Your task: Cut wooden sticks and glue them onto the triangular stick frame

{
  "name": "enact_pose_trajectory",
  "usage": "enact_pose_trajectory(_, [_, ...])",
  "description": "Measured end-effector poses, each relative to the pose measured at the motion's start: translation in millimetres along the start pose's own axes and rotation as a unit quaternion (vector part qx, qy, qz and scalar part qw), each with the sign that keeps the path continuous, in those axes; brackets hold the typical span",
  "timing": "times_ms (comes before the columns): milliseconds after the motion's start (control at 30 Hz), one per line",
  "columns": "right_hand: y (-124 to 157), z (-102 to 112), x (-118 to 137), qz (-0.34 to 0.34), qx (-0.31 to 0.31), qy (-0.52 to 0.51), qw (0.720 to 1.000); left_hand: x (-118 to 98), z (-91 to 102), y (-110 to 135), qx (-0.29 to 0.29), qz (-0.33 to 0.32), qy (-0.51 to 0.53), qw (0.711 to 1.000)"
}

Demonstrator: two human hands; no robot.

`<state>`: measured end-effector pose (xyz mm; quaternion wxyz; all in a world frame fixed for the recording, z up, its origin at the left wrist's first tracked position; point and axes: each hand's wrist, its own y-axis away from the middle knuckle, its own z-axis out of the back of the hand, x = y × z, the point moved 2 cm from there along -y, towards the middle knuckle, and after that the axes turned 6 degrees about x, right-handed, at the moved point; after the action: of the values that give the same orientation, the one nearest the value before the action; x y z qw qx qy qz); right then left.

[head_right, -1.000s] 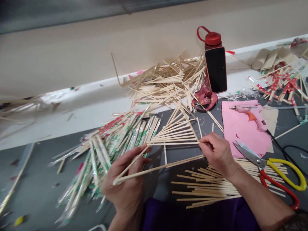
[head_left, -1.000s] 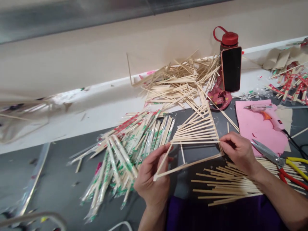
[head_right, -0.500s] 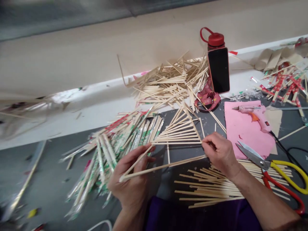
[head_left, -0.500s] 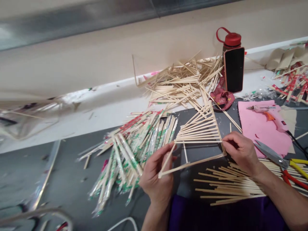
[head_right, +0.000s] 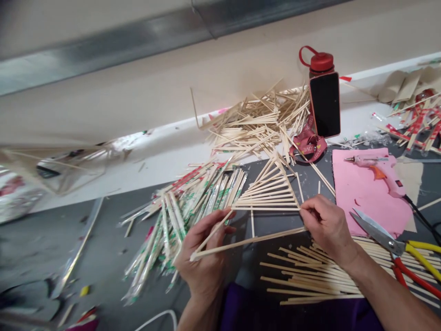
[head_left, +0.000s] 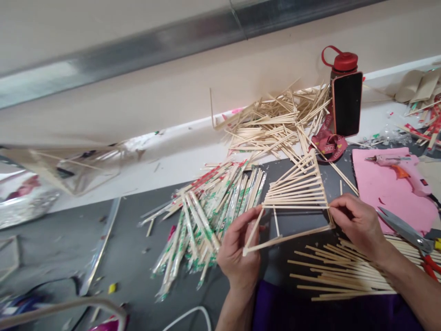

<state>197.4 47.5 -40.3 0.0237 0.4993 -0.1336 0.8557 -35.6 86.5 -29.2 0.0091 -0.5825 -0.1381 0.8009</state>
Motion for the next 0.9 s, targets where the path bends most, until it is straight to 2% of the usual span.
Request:
enact_pose_trajectory(333, [0.3, 0.1, 1.0, 0.001, 0.001, 0.004, 1.000, 7.3, 0.9, 1.7, -0.002, -0.003, 0.029, 1.000])
enact_pose_trajectory(600, [-1.1, 0.4, 1.7, 0.001, -0.005, 0.007, 1.000, 5.0, -0.3, 1.2, -0.004, -0.002, 0.025, 1.000])
enact_pose_trajectory(900, [-1.1, 0.8, -0.8, -0.002, 0.017, -0.010, 1.000, 4.4, -3.1, -0.8, -0.007, 0.007, 0.028, 1.000])
